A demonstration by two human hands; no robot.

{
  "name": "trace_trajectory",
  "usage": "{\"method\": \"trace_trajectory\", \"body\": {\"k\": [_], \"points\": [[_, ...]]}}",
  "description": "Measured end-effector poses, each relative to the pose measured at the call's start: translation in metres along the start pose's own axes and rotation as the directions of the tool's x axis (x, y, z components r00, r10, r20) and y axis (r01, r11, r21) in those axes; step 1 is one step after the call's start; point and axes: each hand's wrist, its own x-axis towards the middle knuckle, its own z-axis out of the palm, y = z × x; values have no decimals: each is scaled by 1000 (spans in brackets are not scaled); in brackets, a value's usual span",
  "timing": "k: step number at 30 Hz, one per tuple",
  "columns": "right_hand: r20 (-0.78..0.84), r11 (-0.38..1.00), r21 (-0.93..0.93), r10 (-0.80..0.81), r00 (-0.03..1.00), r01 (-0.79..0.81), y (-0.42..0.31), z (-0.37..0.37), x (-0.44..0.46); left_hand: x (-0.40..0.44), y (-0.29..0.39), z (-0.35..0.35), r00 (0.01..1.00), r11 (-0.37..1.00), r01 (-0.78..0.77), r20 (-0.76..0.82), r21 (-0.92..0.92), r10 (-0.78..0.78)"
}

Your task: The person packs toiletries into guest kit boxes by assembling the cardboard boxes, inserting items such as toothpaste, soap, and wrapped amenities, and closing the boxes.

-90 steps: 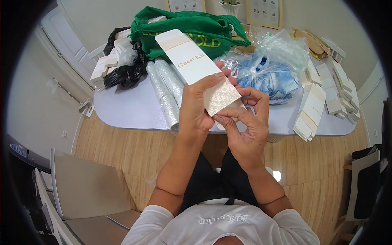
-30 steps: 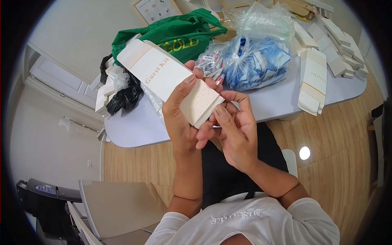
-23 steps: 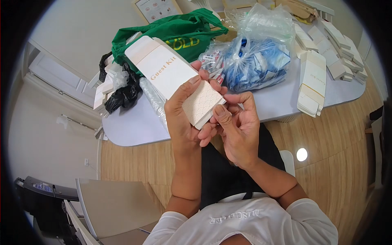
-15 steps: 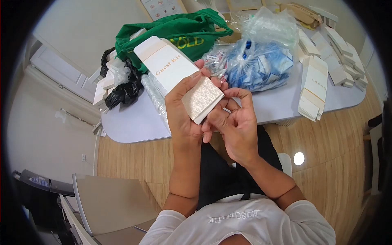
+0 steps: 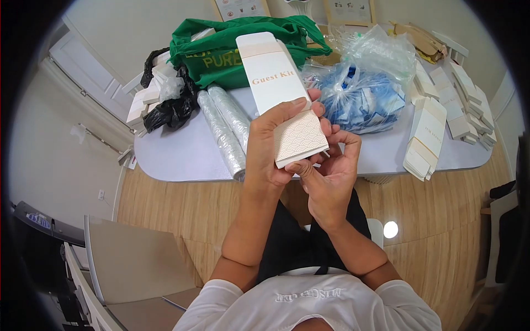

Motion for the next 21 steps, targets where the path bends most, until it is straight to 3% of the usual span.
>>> {"method": "trace_trajectory", "body": {"k": [2,5,17,21], "points": [[4,998,33,61,998,-61,0,-2,1,-3,2,2,1000,994,-10,3,113,10],[12,993,39,111,994,-112,-6,0,2,-4,2,5,999,992,-18,-34,122,23],[-12,971,133,203,979,-200,0,4,2,-5,2,-2,999,995,-7,-37,97,11],[66,962,191,186,980,-195,-9,2,7,-5,7,-3,996,998,-57,-73,18,58]]}}
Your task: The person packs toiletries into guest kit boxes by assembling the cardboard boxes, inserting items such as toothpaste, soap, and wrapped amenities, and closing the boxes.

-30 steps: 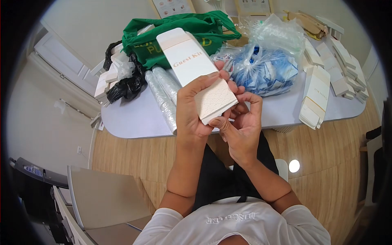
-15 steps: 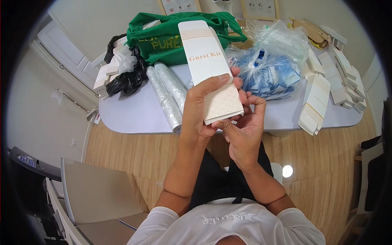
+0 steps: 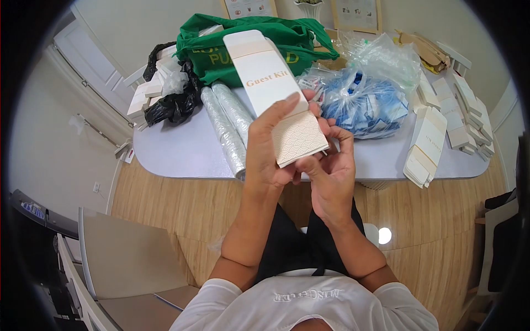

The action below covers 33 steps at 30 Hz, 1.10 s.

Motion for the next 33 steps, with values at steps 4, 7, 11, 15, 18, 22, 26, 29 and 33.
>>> {"method": "trace_trajectory", "body": {"k": [4,7,11,15,18,22,26,29,33], "points": [[46,997,65,46,998,-49,-2,-9,3,-3,8,7,998,998,-39,49,53,37],[44,1000,-22,12,999,-11,-2,-9,2,-4,12,9,994,992,-64,99,107,54],[17,990,-136,-37,999,39,-1,-10,3,4,6,-3,987,999,-41,155,28,36],[-75,979,-167,-135,988,121,2,-2,4,6,0,-8,995,999,-38,96,17,36],[-105,989,-101,-121,987,111,1,-2,5,4,-5,-5,996,999,-42,84,-14,43],[-30,991,-101,-86,996,82,5,-5,7,4,-6,1,996,995,-88,26,-43,89],[3,945,-268,-194,981,188,13,-3,2,8,-9,1,999,993,-47,-5,-107,47],[-4,947,-254,-204,979,196,14,-3,4,8,-10,-2,1000,997,-4,28,-77,6],[1,923,-306,-243,970,232,18,-7,2,5,-12,5,998,999,-10,64,-42,13]]}}
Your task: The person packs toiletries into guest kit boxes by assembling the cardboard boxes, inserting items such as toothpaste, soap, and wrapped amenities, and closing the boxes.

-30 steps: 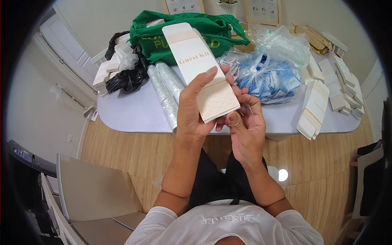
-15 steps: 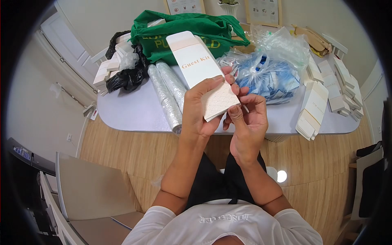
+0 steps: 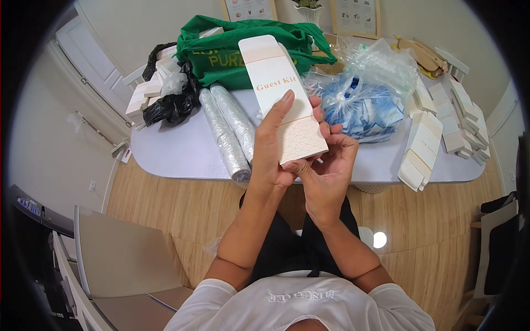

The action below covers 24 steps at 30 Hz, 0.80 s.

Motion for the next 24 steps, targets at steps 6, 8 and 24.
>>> {"method": "trace_trajectory", "body": {"k": [6,8,24], "points": [[-21,974,-168,-160,987,154,8,-5,-9,-3,-4,-1,1000,997,-20,-15,79,21],[91,901,-342,-250,964,266,10,-13,-9,-5,-3,-2,999,999,-41,-32,23,42],[262,901,-117,434,862,-418,-40,-32,0,-19,34,-10,958,930,-264,184,255,221]]}}
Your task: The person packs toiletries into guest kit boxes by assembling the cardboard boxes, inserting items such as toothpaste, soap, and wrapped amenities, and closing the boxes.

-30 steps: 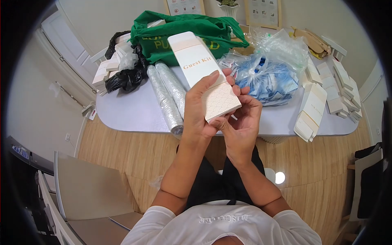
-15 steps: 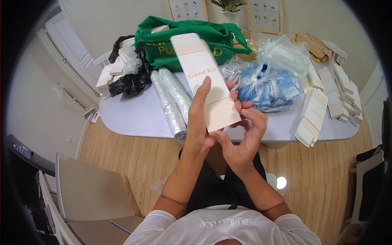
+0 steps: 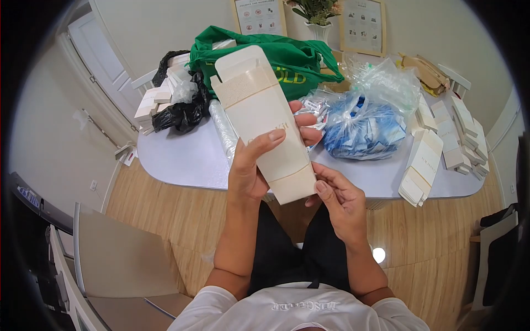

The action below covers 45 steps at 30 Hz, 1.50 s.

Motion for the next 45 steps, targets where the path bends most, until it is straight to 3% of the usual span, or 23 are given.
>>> {"method": "trace_trajectory", "body": {"k": [2,4,6,9,15,20,25,27,30,35,37,38,39,40,42,45], "points": [[8,992,-102,-76,997,77,9,-3,4,2,-5,-6,999,999,-19,38,29,18],[25,967,-204,-154,988,156,11,-1,4,1,-7,2,997,971,16,-79,238,3],[-35,997,-54,-57,998,55,5,8,2,1,-10,3,994,969,36,-112,244,-9],[-5,998,-51,34,999,-34,0,7,3,0,-14,1,987,968,59,-160,245,-20],[-11,986,-160,50,999,-52,9,4,3,-2,-17,-6,980,967,104,-189,233,-60],[-10,992,-90,92,996,-92,18,-3,3,-6,-18,-3,967,946,162,-234,282,-96],[59,980,-110,170,984,-163,28,-15,-3,0,-7,-14,970,980,-40,-230,193,85],[45,983,-181,-2,999,10,34,-18,-3,-1,-6,-12,966,972,-32,-241,231,89],[-50,992,-99,-87,995,82,35,-7,-6,-3,-7,-9,965,958,2,-252,286,73],[-35,995,-97,-18,999,15,29,-5,-7,-3,-4,-7,955,944,70,-296,322,30],[-42,989,-147,8,999,-14,28,-9,-5,3,1,-14,951,968,86,-308,237,-9],[10,998,8,64,998,-64,29,-16,-2,8,2,-20,948,968,94,-318,231,-16],[70,980,163,108,992,-119,29,-19,-1,15,3,-29,939,994,89,-339,70,-61],[70,978,163,116,991,-126,25,-16,-2,22,5,-39,931,993,77,-350,-91,-104],[102,964,266,-34,994,6,11,-3,-2,30,7,-51,917,976,138,-350,-169,-190],[46,975,155,-168,985,159,11,8,-1,35,5,-50,895,968,119,-398,-222,-201]]}}
